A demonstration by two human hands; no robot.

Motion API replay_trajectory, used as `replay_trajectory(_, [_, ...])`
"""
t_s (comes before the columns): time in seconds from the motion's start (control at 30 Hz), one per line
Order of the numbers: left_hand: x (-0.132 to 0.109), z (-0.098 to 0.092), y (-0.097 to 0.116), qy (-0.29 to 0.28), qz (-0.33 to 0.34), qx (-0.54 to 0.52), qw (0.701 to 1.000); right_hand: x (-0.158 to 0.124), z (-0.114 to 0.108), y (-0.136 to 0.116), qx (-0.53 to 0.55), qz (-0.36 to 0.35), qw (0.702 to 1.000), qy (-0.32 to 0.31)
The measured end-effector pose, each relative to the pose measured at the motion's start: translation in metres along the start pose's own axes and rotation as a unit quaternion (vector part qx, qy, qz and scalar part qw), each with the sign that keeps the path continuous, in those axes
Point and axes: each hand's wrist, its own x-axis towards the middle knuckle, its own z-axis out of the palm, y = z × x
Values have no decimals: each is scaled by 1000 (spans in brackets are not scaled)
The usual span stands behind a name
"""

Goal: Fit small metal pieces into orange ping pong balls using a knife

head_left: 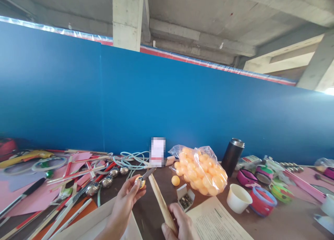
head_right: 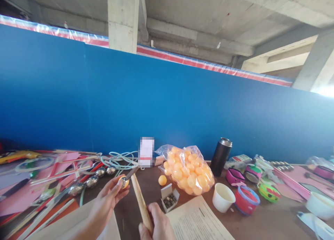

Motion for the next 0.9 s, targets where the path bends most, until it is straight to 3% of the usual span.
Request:
replay_trajectory(0.5, [3,-4,-4,-6,2,1,1000,0,-2,-2,-1,5,1000,-20])
replay_trajectory(0.9, [7,-7,-10,4,9,28,1000,6,-3,3,-35,79,995,-44])
